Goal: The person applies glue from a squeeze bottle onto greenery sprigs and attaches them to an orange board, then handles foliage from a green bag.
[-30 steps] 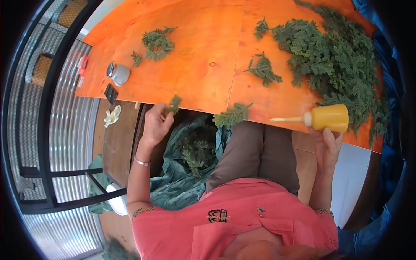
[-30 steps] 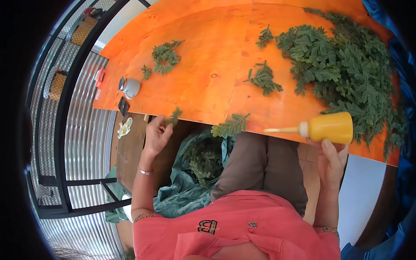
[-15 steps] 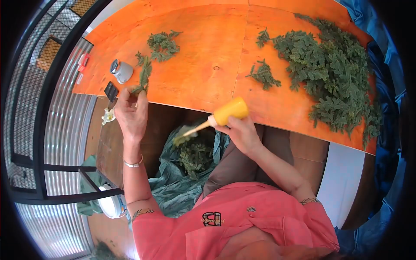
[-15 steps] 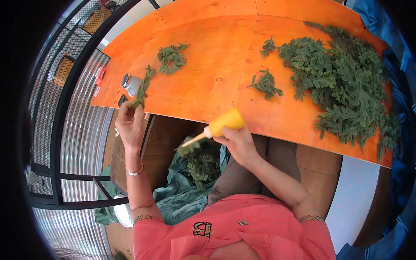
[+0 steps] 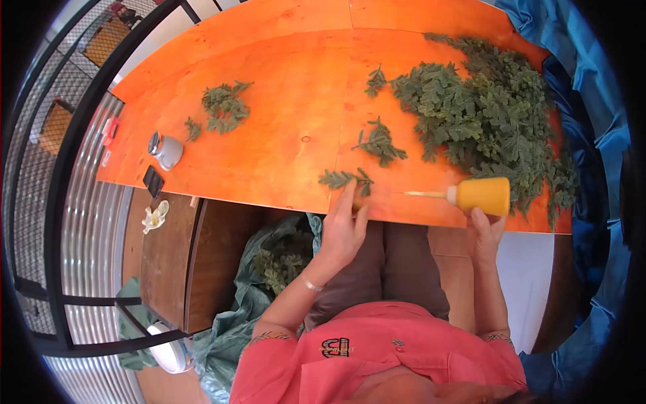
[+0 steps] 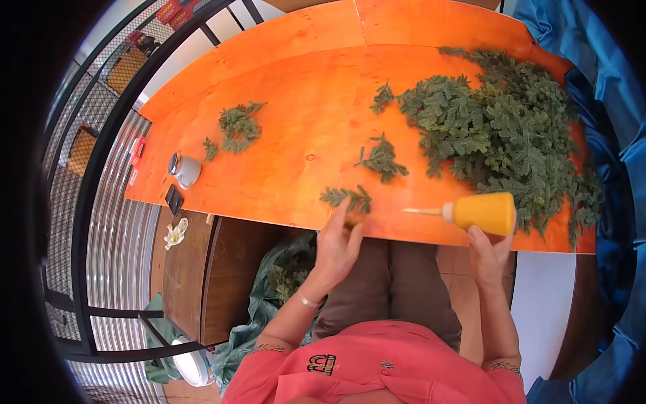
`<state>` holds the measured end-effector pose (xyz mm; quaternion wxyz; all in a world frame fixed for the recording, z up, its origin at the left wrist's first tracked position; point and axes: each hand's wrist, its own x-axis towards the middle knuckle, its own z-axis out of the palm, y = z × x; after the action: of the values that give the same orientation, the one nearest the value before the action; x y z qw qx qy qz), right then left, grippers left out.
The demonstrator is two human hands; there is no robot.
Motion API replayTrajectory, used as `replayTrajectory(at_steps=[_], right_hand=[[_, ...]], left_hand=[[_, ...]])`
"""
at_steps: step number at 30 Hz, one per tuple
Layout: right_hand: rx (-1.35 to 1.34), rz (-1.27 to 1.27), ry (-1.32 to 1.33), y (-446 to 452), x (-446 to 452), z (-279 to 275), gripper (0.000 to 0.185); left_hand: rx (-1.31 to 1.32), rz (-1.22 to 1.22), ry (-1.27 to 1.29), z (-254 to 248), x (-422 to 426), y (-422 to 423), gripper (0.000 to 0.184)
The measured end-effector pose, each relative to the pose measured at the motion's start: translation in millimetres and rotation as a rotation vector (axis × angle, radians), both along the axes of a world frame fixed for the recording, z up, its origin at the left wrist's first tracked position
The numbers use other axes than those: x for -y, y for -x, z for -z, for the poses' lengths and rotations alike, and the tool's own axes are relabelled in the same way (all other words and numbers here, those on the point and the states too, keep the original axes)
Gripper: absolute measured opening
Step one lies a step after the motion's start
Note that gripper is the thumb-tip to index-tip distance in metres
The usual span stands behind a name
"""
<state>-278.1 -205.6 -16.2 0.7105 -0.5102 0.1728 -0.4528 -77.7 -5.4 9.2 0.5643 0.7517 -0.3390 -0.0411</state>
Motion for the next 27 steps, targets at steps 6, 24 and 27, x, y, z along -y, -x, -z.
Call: replayTrajectory(at_steps=[6, 24, 27], right_hand=[[0.028, 0.075, 0.003, 6, 1, -15, 0.053], [-0.064, -0.132, 0.209, -85, -9, -65, 0.085], [-0.093, -0.186, 0.253, -96, -15, -72, 0.086]], left_hand=[[0.502, -0.04, -0.196, -3, -38, -30, 0.036], [0.582, 0.116, -0.66, 36, 4, -30, 0.058], [0.613, 0.053, -0.61, 30, 3, -27, 0.06]])
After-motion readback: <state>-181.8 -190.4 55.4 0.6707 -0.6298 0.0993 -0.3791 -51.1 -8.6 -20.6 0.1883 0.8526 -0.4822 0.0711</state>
